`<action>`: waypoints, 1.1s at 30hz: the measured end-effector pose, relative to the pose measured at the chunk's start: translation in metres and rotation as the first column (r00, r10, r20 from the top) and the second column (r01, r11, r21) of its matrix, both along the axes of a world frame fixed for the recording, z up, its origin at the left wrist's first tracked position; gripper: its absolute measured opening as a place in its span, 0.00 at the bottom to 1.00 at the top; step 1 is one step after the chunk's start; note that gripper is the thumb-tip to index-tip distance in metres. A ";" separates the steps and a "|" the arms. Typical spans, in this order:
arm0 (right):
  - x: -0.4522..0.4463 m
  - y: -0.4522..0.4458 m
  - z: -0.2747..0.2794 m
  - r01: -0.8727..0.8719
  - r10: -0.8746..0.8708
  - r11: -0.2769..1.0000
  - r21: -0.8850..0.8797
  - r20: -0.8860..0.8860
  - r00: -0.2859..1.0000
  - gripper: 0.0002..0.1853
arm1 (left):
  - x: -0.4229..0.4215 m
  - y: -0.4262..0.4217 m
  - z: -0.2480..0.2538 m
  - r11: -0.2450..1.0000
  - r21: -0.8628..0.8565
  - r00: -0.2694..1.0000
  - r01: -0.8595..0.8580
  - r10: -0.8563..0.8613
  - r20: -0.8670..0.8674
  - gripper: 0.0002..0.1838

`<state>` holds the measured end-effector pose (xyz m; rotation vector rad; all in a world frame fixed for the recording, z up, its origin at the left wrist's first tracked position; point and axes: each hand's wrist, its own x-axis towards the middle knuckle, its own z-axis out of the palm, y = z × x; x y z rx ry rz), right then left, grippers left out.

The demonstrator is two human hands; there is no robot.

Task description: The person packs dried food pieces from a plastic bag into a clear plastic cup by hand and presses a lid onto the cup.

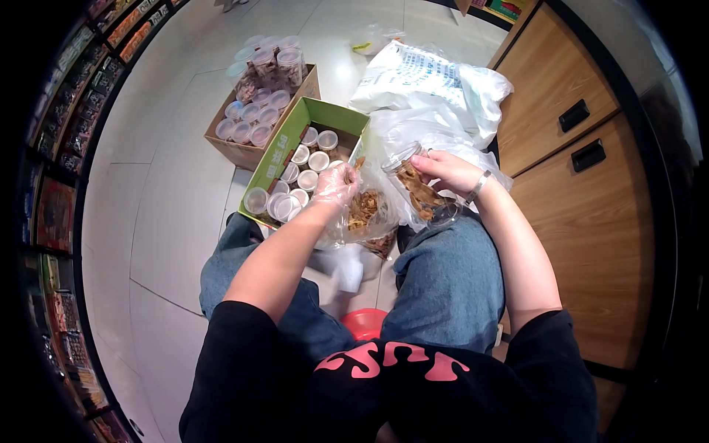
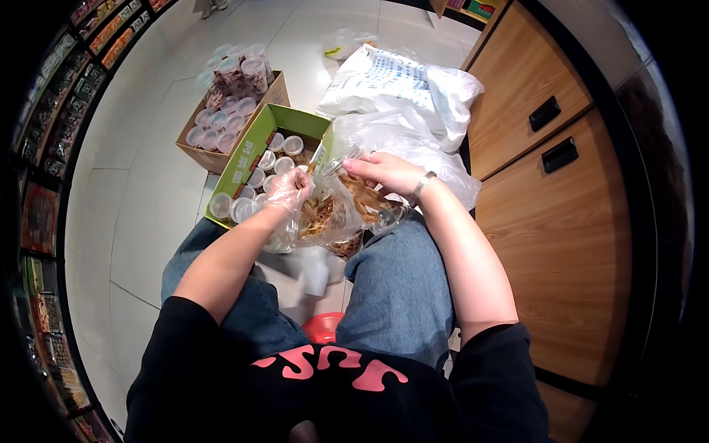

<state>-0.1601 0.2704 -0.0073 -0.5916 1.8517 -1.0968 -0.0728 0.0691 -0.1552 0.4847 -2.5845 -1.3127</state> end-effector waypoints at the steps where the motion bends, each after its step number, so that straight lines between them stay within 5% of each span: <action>1: 0.000 0.000 0.000 -0.006 0.006 1.000 -0.004 0.006 1.000 0.30 | -0.001 -0.001 0.003 1.000 0.000 1.000 0.000 0.000 0.001 0.06; 5: -0.001 0.002 -0.002 -0.007 0.007 1.000 -0.003 -0.005 1.000 0.30 | -0.007 -0.008 0.000 0.993 0.044 0.992 -0.112 0.114 -0.055 0.07; 7: -0.002 0.003 -0.005 0.016 -0.016 1.000 0.000 0.012 1.000 0.30 | 0.001 -0.006 0.035 0.967 0.212 0.986 -0.142 0.120 0.115 0.08; 9: -0.004 0.003 -0.004 0.016 -0.016 1.000 0.016 0.025 1.000 0.30 | -0.007 -0.019 0.020 0.979 0.145 0.986 -0.142 0.127 0.108 0.09; 13: -0.006 0.004 -0.008 -0.014 0.013 1.000 0.013 0.057 0.998 0.29 | -0.009 -0.036 0.055 0.852 0.519 0.997 -0.064 0.033 0.069 0.11; 15: -0.005 0.005 -0.009 -0.030 0.032 0.999 -0.035 0.067 0.997 0.28 | -0.006 -0.045 0.078 0.667 0.745 0.991 0.024 0.082 -0.106 0.10; 17: -0.004 0.005 -0.012 -0.042 0.048 0.996 -0.084 0.072 0.996 0.28 | -0.002 -0.050 0.107 0.692 0.719 0.963 0.066 0.144 -0.228 0.10; 18: -0.004 0.005 -0.015 -0.056 0.065 0.989 -0.135 0.066 0.996 0.28 | -0.007 -0.056 0.117 0.764 0.639 0.961 -0.092 0.237 -0.144 0.10; 23: 0.000 -0.002 -0.013 -0.147 0.172 0.912 -0.384 0.032 0.985 0.25 | -0.001 -0.052 0.153 0.644 0.763 0.918 0.057 0.267 -0.294 0.10; 27: -0.011 -0.006 -0.025 -0.203 0.231 0.934 -0.294 0.064 0.971 0.25 | 0.008 -0.036 0.176 0.488 0.853 0.924 0.185 0.211 -0.320 0.09; 31: -0.008 -0.006 -0.017 -0.181 0.241 0.928 -0.326 0.157 0.958 0.29 | 0.011 -0.025 0.183 0.486 0.856 0.945 0.174 0.161 -0.284 0.09; 33: -0.010 -0.008 -0.025 -0.194 0.255 0.917 -0.349 0.138 0.957 0.30 | 0.009 -0.023 0.174 0.434 0.845 0.923 0.314 0.070 -0.379 0.08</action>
